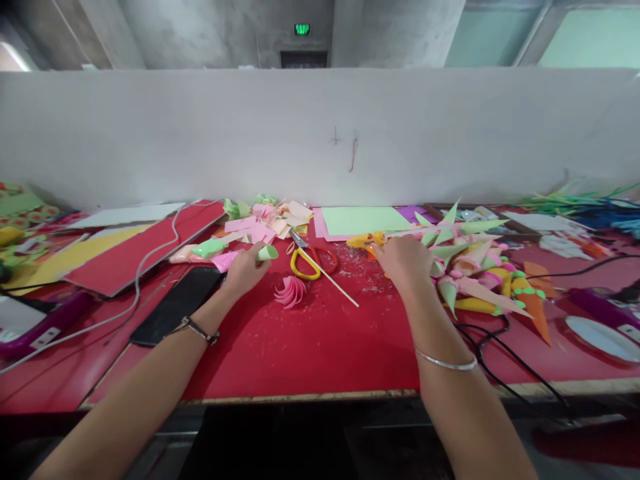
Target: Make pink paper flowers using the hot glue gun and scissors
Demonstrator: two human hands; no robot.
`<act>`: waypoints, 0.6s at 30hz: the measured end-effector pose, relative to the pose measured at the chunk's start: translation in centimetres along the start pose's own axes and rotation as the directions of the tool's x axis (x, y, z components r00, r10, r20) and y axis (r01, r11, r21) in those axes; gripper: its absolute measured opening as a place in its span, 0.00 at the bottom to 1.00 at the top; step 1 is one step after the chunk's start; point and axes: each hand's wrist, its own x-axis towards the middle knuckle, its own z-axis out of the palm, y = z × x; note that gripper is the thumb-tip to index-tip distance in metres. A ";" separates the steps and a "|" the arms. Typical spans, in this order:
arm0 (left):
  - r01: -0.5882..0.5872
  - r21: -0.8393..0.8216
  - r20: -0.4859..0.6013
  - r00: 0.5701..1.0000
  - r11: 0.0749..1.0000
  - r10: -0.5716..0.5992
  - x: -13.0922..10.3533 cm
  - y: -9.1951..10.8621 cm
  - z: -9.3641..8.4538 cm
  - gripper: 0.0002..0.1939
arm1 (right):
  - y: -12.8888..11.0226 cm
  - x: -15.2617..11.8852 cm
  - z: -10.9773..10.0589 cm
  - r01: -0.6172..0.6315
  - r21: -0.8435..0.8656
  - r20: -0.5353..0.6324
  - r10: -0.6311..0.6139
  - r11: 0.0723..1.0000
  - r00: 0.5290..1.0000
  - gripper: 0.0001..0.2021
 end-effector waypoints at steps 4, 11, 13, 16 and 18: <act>0.045 0.029 0.006 0.999 0.999 -0.045 0.1 -0.2 0.5 0.16 | -3.1 -1.7 -0.8 0.259 0.240 -0.138 -0.231 0.936 0.963 0.17; -0.047 0.011 0.109 0.993 0.999 0.046 0.1 -0.7 1.3 0.11 | -9.1 -5.3 2.3 0.476 0.745 -0.169 -0.559 0.467 0.812 0.12; -0.068 0.009 0.121 0.990 0.998 0.066 0.0 -0.8 1.4 0.11 | -9.4 -5.6 2.6 0.456 0.783 -0.168 -0.563 0.423 0.809 0.13; -0.094 0.030 0.122 0.989 0.995 0.090 0.0 -0.7 1.5 0.13 | -9.4 -5.7 2.7 0.446 0.805 -0.161 -0.579 0.391 0.799 0.11; -0.098 0.046 0.130 0.987 0.994 0.092 0.0 -0.7 1.4 0.13 | -9.4 -5.6 2.8 0.445 0.808 -0.151 -0.594 0.387 0.790 0.11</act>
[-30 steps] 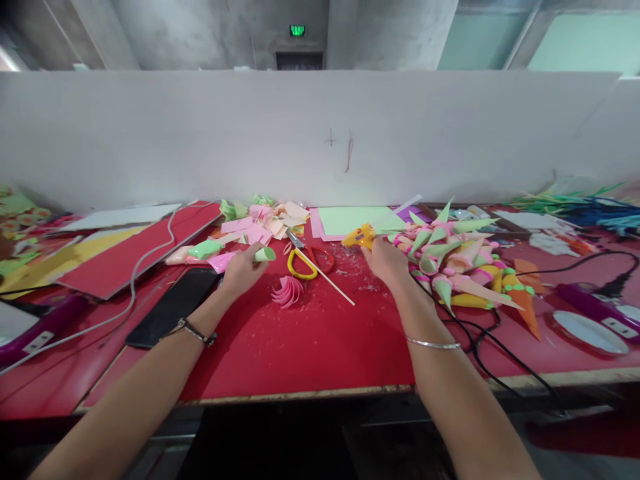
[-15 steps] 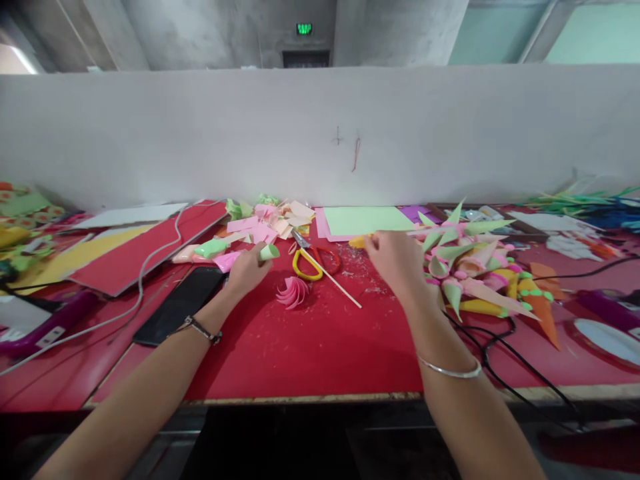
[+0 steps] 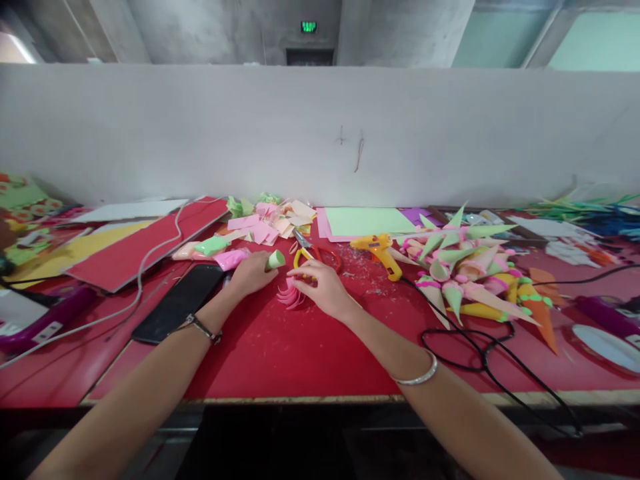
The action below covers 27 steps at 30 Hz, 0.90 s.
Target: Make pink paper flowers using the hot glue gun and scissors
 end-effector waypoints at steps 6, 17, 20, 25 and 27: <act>0.013 0.033 0.035 0.999 0.999 -0.014 0.1 0.2 -0.2 0.13 | 0.6 0.2 0.3 0.007 0.033 -0.023 -0.007 0.999 1.000 0.09; 0.051 0.058 0.081 0.995 0.997 -0.056 -0.1 0.9 -0.7 0.15 | 0.5 0.2 -0.4 0.015 0.100 0.017 -0.016 0.995 1.000 0.08; 0.056 0.060 0.086 0.994 0.997 -0.061 -0.1 0.9 -0.7 0.15 | 0.5 0.2 -0.4 0.017 0.099 0.010 -0.018 0.995 1.000 0.07; 0.062 0.053 0.080 0.995 0.997 -0.066 -0.1 0.9 -0.7 0.16 | 0.5 0.3 -0.3 0.022 0.080 0.024 -0.024 0.997 0.999 0.06; 0.063 0.053 0.085 0.994 0.997 -0.068 0.0 1.0 -0.7 0.16 | 0.4 0.3 -0.3 0.029 0.065 0.029 -0.031 0.997 0.999 0.07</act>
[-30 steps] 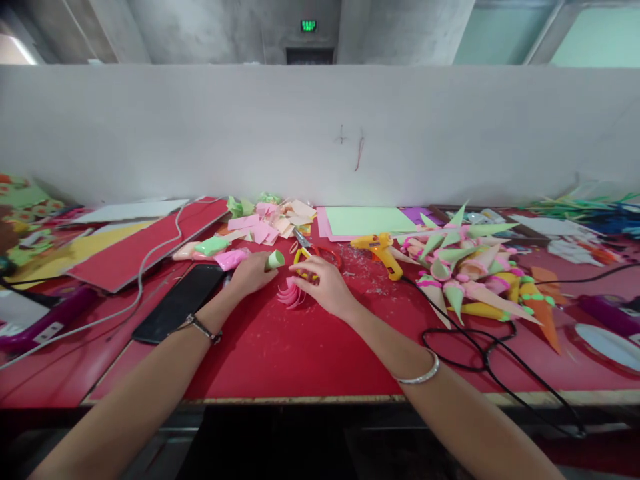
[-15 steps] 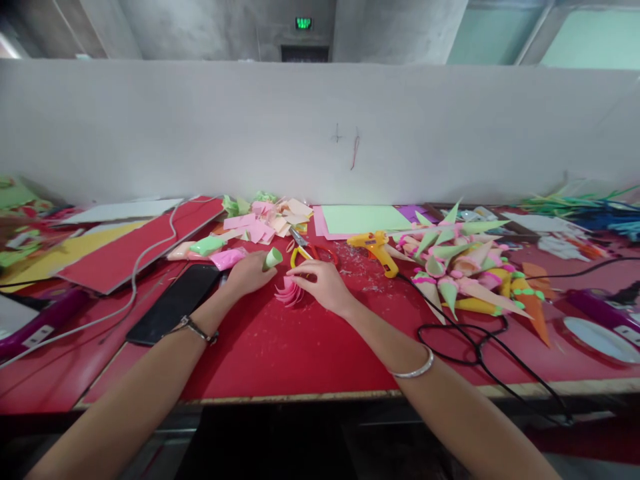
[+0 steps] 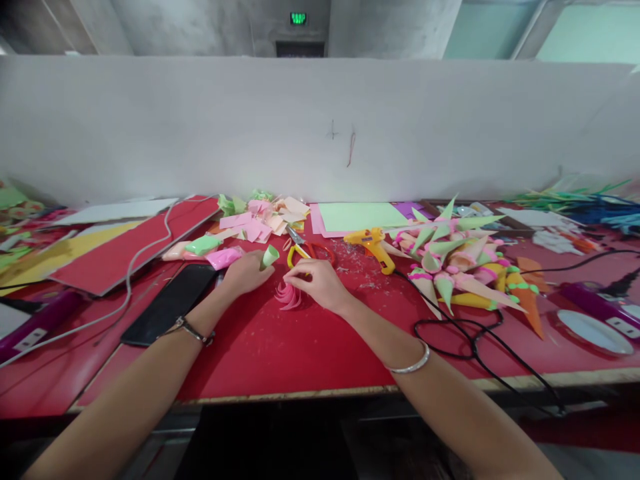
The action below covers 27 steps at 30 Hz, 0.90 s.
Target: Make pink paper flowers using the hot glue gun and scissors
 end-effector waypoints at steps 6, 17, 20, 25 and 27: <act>0.017 -0.013 0.017 1.000 1.000 -0.017 0.0 0.2 -0.2 0.18 | -0.2 0.0 -0.3 0.035 -0.011 0.030 -0.035 0.999 0.999 0.07; 0.022 0.002 0.015 1.000 1.000 -0.022 0.1 0.1 -0.1 0.18 | 0.3 0.0 -0.8 -0.099 -0.005 0.002 0.099 0.995 0.995 0.06; 0.005 0.010 0.014 1.000 1.000 -0.005 0.0 0.2 -0.1 0.18 | 0.0 0.0 -0.7 -0.105 0.020 0.008 0.105 0.994 0.994 0.07; -0.012 0.025 0.015 1.000 1.000 0.012 0.0 0.1 -0.1 0.18 | -0.1 0.1 -0.8 -0.061 -0.002 0.003 0.061 0.998 0.998 0.07; -0.015 0.024 0.019 1.000 1.000 0.014 0.0 0.1 -0.2 0.18 | -0.1 0.1 -0.8 -0.041 -0.015 -0.001 0.041 0.999 0.999 0.07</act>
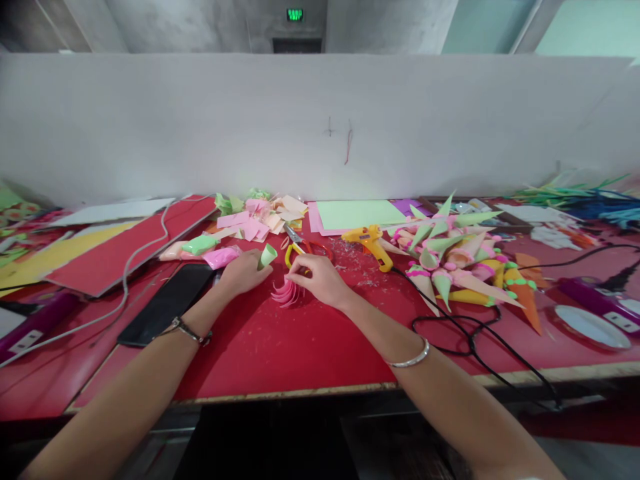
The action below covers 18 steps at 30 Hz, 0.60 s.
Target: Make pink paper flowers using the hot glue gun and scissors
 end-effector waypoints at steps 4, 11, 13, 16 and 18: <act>-0.006 -0.005 0.016 1.000 1.000 0.006 0.0 0.1 -0.1 0.18 | -0.1 0.0 0.0 0.016 -0.031 -0.010 -0.017 0.999 1.000 0.07; -0.061 -0.006 0.003 0.998 0.998 0.061 -0.3 0.0 0.0 0.17 | 0.3 0.1 -0.2 -0.007 0.008 -0.038 0.007 1.000 0.999 0.07; -0.075 -0.037 0.005 0.997 0.997 0.075 -0.2 -0.4 0.2 0.18 | 0.5 0.1 -0.4 -0.022 0.035 -0.050 0.024 0.999 0.998 0.06; -0.100 -0.071 -0.037 0.995 0.992 0.097 -0.1 -0.8 0.0 0.22 | 0.8 0.1 -0.6 -0.072 0.089 -0.059 0.077 0.993 0.995 0.06; -0.121 -0.099 -0.129 0.986 0.988 0.107 -0.1 -0.9 -0.5 0.23 | 0.9 0.1 -0.6 -0.096 0.127 -0.053 0.104 0.987 0.993 0.07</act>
